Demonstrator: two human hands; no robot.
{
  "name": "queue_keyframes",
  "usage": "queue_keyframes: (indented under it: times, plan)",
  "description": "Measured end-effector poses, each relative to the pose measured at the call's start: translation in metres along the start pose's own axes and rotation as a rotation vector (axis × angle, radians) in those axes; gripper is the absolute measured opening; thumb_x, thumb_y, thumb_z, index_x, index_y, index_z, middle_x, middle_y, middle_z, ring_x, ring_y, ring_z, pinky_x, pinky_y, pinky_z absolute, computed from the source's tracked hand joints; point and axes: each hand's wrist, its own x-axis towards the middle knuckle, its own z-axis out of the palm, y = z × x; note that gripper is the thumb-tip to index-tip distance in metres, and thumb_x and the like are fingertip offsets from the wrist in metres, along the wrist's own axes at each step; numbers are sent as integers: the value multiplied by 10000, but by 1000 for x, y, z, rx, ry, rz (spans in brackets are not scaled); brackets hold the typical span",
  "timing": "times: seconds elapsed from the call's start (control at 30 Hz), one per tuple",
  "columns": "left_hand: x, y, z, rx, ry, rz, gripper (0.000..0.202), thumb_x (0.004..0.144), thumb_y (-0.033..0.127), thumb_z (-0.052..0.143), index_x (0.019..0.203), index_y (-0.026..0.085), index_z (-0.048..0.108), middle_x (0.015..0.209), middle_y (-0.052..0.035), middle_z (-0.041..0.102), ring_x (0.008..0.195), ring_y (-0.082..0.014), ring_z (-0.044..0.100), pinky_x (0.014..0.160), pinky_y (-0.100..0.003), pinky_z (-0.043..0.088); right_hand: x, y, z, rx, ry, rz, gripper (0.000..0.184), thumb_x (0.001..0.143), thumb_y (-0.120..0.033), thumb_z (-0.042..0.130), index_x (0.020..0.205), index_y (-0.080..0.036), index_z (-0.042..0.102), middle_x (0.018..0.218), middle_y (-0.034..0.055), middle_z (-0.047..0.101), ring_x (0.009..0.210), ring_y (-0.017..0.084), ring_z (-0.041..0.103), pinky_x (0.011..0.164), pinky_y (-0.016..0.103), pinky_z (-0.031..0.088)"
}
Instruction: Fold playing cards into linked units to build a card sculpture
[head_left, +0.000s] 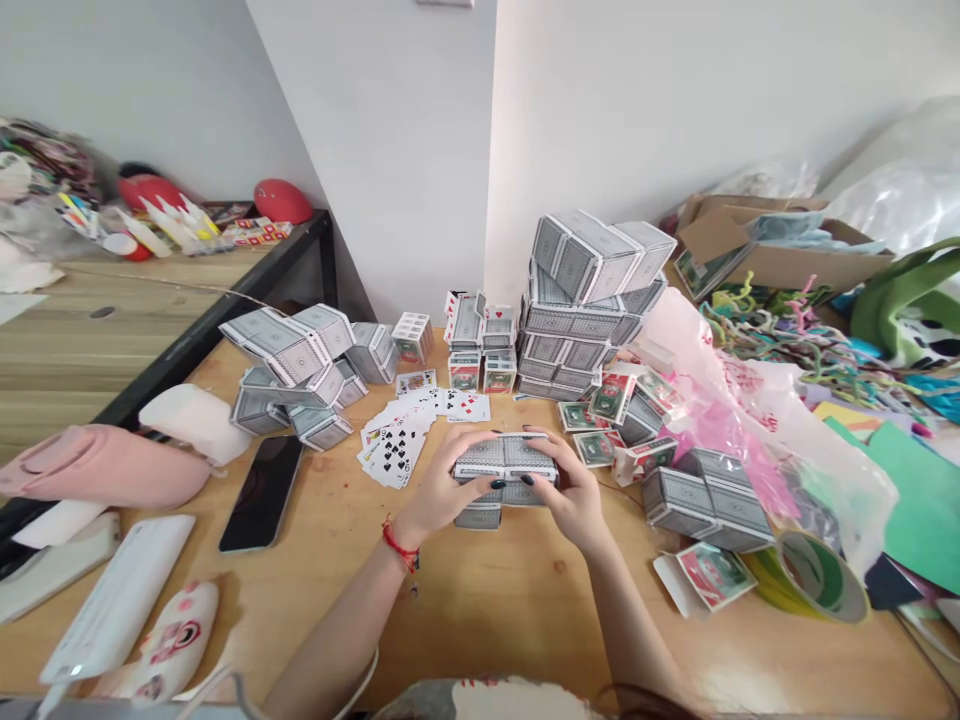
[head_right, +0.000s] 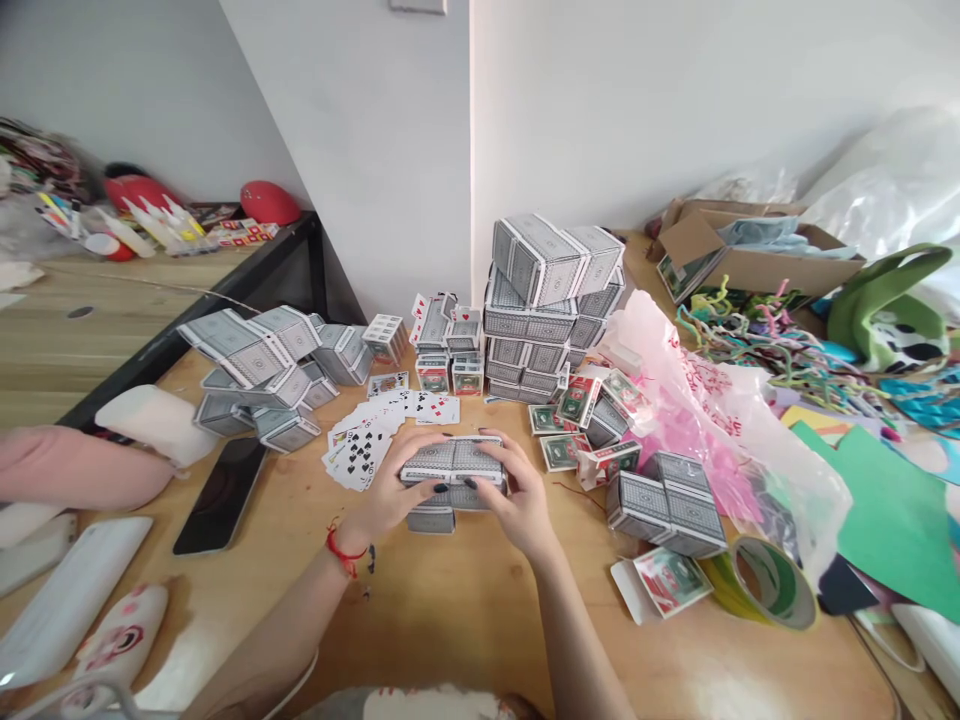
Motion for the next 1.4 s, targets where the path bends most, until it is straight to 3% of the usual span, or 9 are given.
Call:
queue_keyframes:
  times: [0.2, 0.37, 0.57, 0.77, 0.93, 1.1, 1.23, 1.33, 1.4]
  plan:
    - [-2, -8, 3, -9, 27, 17, 274, 755, 319, 598, 1012, 223, 601, 1010, -64, 497, 1020, -200, 464, 918, -362, 370, -1, -1, 2, -151, 35, -57, 166, 787, -264, 546, 925, -223, 629, 1215, 110, 526, 1121, 244, 495, 915, 374, 397]
    - [-5, -8, 9, -24, 89, -36, 226, 751, 331, 600, 942, 218, 641, 979, -64, 509, 1004, -196, 485, 915, -358, 377, -4, 1, 6, -162, 68, 39, 245, 814, -297, 496, 1020, -240, 615, 1225, 90, 532, 1155, 237, 471, 941, 367, 377]
    - [-4, -6, 20, -397, 259, -404, 316, 737, 425, 578, 937, 184, 618, 994, -64, 614, 856, -179, 588, 736, -299, 477, -2, -3, 11, 61, 45, 150, 545, 811, -370, 511, 1316, -245, 348, 1340, 73, 417, 1209, 224, 408, 1007, 379, 320]
    - [-4, -9, 21, -484, 286, -565, 383, 678, 461, 616, 925, 168, 615, 958, -61, 648, 803, -178, 610, 673, -264, 479, -6, 3, 20, 74, 47, 279, 511, 848, -404, 443, 1323, -237, 356, 1394, 49, 342, 1278, 208, 308, 1066, 385, 218]
    - [-6, -9, 18, -465, 323, -566, 355, 670, 447, 627, 899, 174, 620, 1005, -57, 636, 835, -179, 602, 681, -250, 465, -8, 8, 19, 211, 38, 314, 519, 821, -406, 493, 1307, -261, 383, 1394, 19, 343, 1300, 201, 265, 1085, 390, 169]
    - [-4, -10, 19, -632, 358, -583, 358, 680, 455, 616, 906, 177, 610, 993, -48, 644, 858, -184, 606, 714, -263, 463, -9, 13, 16, 582, 36, 332, 586, 754, -412, 583, 1294, -302, 385, 1371, 30, 383, 1266, 242, 332, 1037, 446, 267]
    - [-5, -17, 26, -565, 361, -617, 367, 749, 481, 519, 918, 167, 604, 916, -52, 647, 849, -197, 606, 734, -299, 463, -9, 10, 14, 582, 47, 278, 635, 697, -333, 667, 1277, -290, 411, 1357, 50, 404, 1247, 245, 362, 1033, 430, 286]
    - [-8, -18, 29, -263, 348, -454, 272, 789, 399, 496, 894, 167, 591, 1033, -72, 595, 971, -204, 559, 825, -314, 438, -6, 9, 12, 523, 31, 285, 566, 680, -296, 688, 1209, -252, 493, 1312, 71, 459, 1200, 252, 423, 1020, 422, 314]
    - [-9, -12, 28, -115, 281, -280, 258, 808, 333, 486, 1013, 187, 541, 1128, -80, 536, 1067, -197, 504, 909, -333, 400, -3, 9, 12, 488, 7, 293, 566, 651, -292, 711, 1180, -236, 517, 1275, 81, 497, 1163, 255, 462, 1002, 422, 343]
